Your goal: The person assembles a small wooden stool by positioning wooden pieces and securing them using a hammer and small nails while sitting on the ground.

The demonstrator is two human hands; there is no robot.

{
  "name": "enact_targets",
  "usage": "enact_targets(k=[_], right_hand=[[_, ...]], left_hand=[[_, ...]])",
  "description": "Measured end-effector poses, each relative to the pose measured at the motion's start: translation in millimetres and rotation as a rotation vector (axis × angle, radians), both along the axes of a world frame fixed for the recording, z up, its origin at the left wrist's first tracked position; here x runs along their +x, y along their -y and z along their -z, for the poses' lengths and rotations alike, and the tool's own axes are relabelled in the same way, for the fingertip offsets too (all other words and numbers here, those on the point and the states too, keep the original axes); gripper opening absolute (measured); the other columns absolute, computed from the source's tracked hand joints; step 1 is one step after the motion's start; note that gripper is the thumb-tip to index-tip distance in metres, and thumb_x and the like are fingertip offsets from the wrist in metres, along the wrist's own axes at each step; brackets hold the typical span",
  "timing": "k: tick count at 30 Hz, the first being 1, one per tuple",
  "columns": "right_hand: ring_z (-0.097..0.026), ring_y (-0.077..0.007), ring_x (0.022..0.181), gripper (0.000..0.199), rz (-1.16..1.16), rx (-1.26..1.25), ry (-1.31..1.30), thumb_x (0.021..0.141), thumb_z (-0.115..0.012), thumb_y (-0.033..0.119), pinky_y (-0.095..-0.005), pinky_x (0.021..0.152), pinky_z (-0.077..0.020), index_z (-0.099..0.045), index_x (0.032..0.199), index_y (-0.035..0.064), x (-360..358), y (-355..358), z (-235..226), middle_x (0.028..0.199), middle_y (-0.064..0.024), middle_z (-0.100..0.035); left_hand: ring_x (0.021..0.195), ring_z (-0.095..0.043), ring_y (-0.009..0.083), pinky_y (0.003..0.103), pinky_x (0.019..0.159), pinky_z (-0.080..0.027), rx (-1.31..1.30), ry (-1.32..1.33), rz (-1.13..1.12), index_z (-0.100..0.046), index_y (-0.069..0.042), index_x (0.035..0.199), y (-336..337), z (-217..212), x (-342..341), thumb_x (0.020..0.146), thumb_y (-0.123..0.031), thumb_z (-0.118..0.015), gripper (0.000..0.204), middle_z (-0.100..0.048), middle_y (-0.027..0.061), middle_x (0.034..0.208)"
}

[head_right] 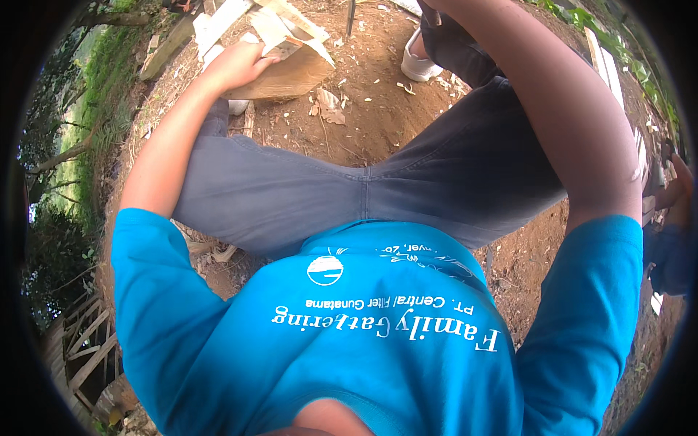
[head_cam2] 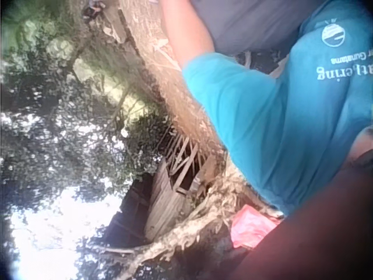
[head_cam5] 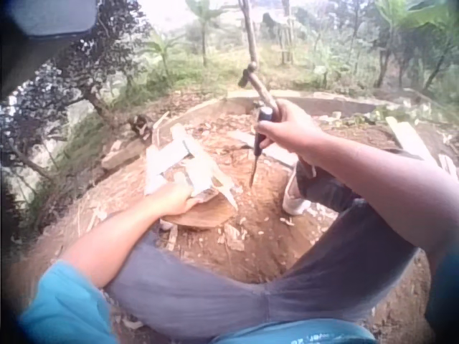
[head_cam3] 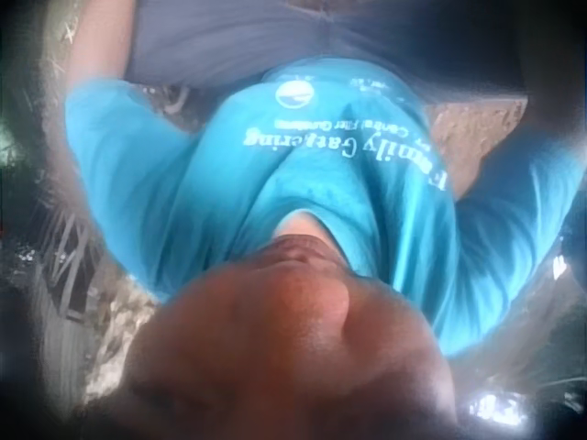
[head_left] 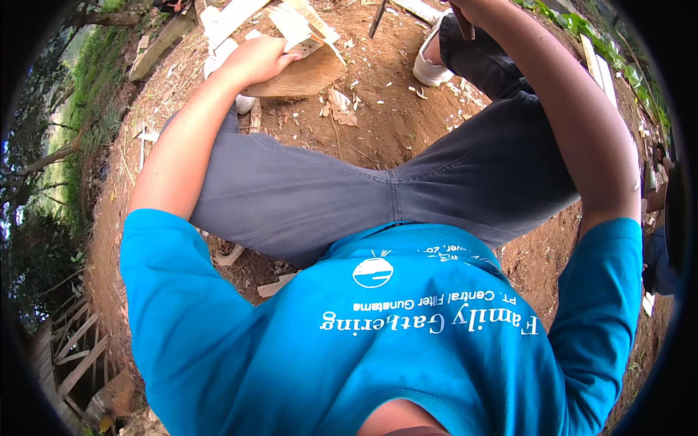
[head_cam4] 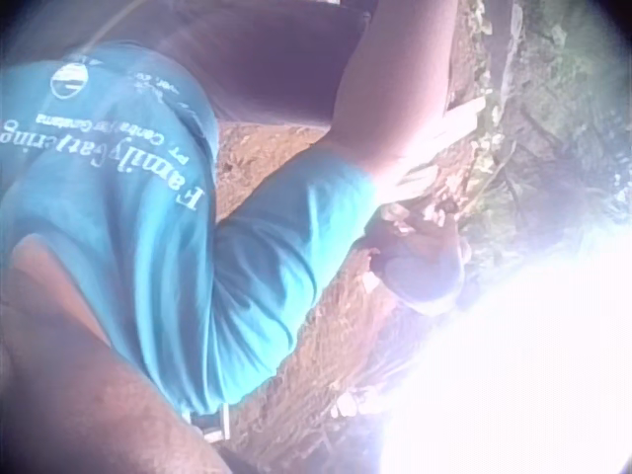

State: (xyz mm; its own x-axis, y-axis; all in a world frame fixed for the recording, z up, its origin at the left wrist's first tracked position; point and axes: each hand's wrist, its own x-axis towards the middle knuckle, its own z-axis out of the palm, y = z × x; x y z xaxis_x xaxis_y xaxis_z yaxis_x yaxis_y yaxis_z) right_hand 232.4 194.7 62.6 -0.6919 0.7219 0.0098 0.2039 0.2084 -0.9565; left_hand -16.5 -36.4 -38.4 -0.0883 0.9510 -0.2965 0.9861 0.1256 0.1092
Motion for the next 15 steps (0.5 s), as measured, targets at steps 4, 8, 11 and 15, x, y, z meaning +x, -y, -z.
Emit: enact_targets(k=[4,8,11,15], right_hand=[[-0.075,-0.0144,0.072,0.035,0.069,0.061,0.121,0.088,-0.076,0.019,-0.0289,0.068,-0.0585,-0.060,0.113,-0.0007,8,-3,11,0.091,-0.0095,-0.071],[-0.075,-0.0148,0.073,0.033,0.071,0.018,0.117,0.088,-0.074,0.019,-0.0300,0.067,-0.0589,-0.061,0.112,-0.0003,7,1,11,0.093,-0.0095,-0.073],[-0.075,-0.0148,0.074,0.033,0.023,0.005,0.043,0.089,-0.073,0.018,-0.0295,0.066,-0.0587,-0.061,0.113,-0.0016,3,-1,16,0.092,-0.0107,-0.073],[-0.075,-0.0146,0.072,0.032,-0.015,-0.035,-0.087,0.090,-0.073,0.018,-0.0275,0.062,-0.0578,-0.061,0.111,-0.0024,4,2,24,0.088,-0.0107,-0.073]], left_hand=[[0.083,-0.067,0.0403,0.049,0.076,-0.052,-0.116,-0.007,0.005,-0.066,0.004,0.097,-11,-13,3,0.101,-0.041,-0.063,0.045,-0.067,0.0241,0.084],[0.081,-0.067,0.0393,0.048,0.074,-0.051,-0.122,0.030,0.044,-0.065,0.003,0.097,-15,-15,-4,0.101,-0.042,-0.064,0.045,-0.067,0.0233,0.084],[0.078,-0.066,0.0381,0.048,0.072,-0.051,-0.205,-0.025,0.034,-0.065,0.003,0.097,-18,-24,-6,0.100,-0.041,-0.065,0.044,-0.067,0.0230,0.083],[0.076,-0.066,0.0363,0.047,0.071,-0.051,-0.251,0.018,0.014,-0.065,0.004,0.095,-19,-35,-6,0.100,-0.039,-0.066,0.044,-0.066,0.0232,0.081]])
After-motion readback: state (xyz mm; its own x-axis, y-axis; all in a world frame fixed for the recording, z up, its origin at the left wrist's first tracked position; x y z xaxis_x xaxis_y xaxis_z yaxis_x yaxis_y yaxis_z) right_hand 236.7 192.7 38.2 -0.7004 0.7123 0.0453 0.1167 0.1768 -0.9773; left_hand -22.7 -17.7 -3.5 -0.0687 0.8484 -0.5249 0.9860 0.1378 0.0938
